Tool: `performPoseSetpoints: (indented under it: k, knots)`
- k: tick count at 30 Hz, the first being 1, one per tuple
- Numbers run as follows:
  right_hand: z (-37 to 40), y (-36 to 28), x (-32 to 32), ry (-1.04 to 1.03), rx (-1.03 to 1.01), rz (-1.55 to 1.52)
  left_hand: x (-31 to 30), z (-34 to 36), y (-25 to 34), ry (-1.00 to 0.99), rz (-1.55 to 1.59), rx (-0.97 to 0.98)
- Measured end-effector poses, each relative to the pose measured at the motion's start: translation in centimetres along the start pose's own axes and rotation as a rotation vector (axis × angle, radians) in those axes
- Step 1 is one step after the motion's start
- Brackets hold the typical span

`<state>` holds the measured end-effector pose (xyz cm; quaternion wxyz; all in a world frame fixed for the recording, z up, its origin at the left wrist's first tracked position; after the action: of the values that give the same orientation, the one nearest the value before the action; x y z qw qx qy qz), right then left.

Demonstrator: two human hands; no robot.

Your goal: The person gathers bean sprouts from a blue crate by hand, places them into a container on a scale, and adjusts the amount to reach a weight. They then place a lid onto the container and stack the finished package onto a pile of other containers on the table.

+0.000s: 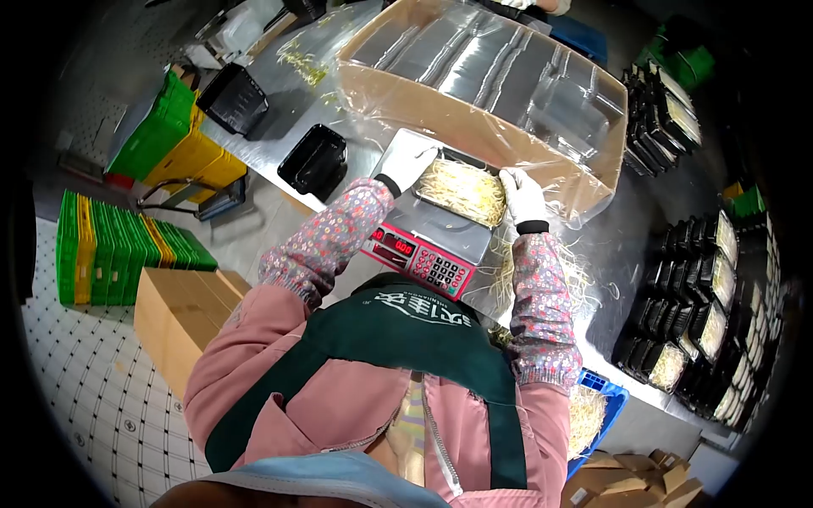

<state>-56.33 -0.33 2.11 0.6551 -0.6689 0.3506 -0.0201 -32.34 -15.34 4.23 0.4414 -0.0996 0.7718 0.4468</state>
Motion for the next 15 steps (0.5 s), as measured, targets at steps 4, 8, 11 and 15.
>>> performPoseSetpoints:
  k: [4,8,11,15]
  knots:
    - [0.6,2.7,1.3,-0.008,0.253,-0.482,4.1,-0.8,-3.6,-0.145,0.523,-0.116]
    - [0.6,2.4,1.3,0.097,0.227,-0.528,5.6,-1.2,-5.1,-0.077,0.597,-0.328]
    - [1.4,3.1,0.9,0.057,0.279,-0.463,3.3,-0.5,-3.1,-0.041,0.534,-0.237]
    - [6.8,-0.2,-0.4,-0.15,0.475,-0.532,1.6,4.1,-1.4,-0.347,0.951,-0.418]
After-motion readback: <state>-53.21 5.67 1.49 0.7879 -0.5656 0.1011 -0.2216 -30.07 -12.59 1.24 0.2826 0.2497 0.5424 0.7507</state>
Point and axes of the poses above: each hand's wrist, its own z-axis away from the middle knuckle, its own x-axis out of the palm, y = z × x, the point moved 10 cm from there along -z, towards the middle knuckle, and after that the axes turned 3 degrees about -z, right-handed, at the moved point
